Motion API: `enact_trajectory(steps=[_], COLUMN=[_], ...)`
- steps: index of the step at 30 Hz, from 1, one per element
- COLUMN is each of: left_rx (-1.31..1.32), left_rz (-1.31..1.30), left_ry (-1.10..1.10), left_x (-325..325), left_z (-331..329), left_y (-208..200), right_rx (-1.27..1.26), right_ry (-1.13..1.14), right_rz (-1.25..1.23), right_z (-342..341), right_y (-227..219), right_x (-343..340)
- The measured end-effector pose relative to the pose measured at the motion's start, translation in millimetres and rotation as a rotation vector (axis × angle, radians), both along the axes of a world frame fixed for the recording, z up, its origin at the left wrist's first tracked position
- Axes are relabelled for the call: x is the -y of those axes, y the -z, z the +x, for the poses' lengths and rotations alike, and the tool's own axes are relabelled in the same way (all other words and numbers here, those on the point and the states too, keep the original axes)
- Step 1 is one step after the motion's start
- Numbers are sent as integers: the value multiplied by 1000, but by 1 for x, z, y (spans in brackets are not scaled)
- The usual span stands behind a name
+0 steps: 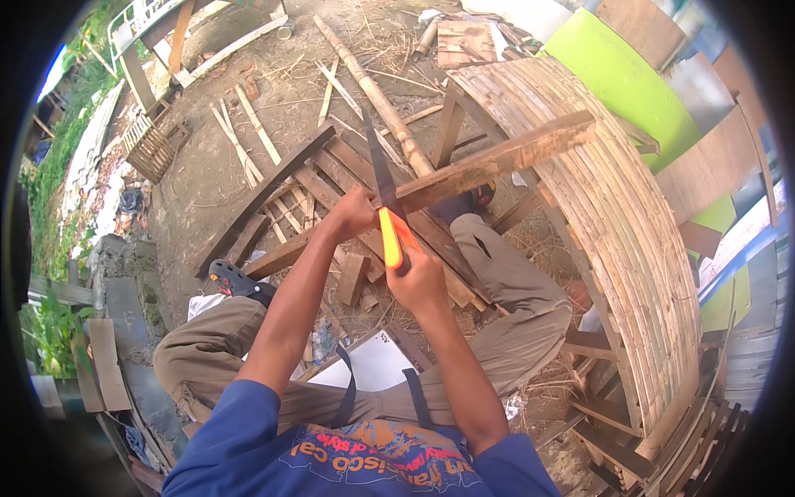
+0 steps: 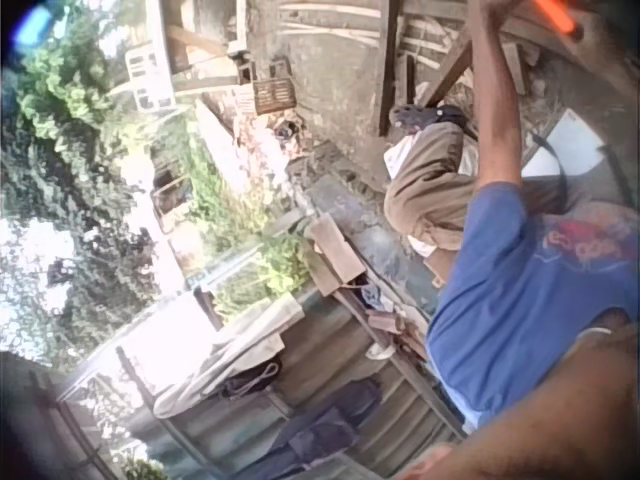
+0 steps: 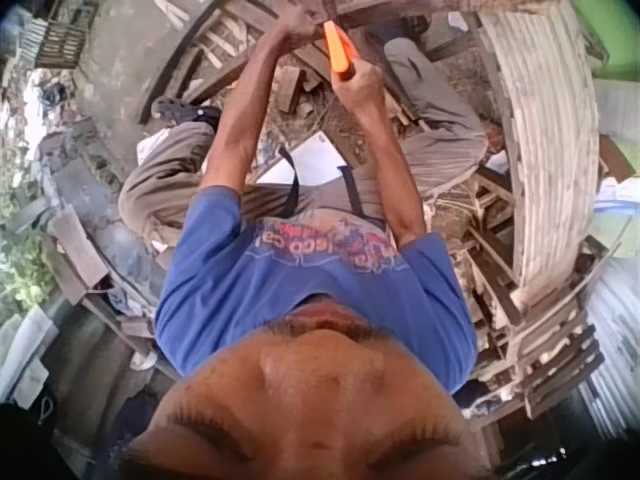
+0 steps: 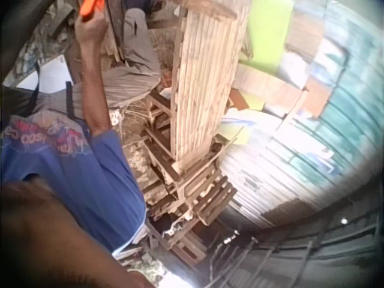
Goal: The person sits on the ground and uses a hand saw to cut a wooden plank resting on a makeshift support. The sawing continues throughout the clip with repetitive strokes.
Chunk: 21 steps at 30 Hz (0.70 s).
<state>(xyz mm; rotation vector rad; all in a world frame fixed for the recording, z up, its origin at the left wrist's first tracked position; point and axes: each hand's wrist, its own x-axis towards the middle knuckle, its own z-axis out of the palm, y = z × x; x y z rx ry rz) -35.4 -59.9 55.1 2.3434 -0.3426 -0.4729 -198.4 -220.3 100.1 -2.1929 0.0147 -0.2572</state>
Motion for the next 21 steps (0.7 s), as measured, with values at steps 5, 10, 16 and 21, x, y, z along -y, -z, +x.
enact_trajectory(steps=[5,10,16,21], left_rx=[-287,-117,287,-48], left_rz=[-133,-136,167,-161], left_ry=[147,-11,-168,-49], left_x=[-24,-13,11,-12], left_z=[41,4,-33,6], left_y=[20,1,37,55], right_rx=[-190,-67,-12,89], right_ry=[-37,47,53,-43], right_rz=[45,92,72,-4], right_z=[-120,-164,28,0], right_y=[-21,-42,-12,5], right_x=[19,26,-29,-14])
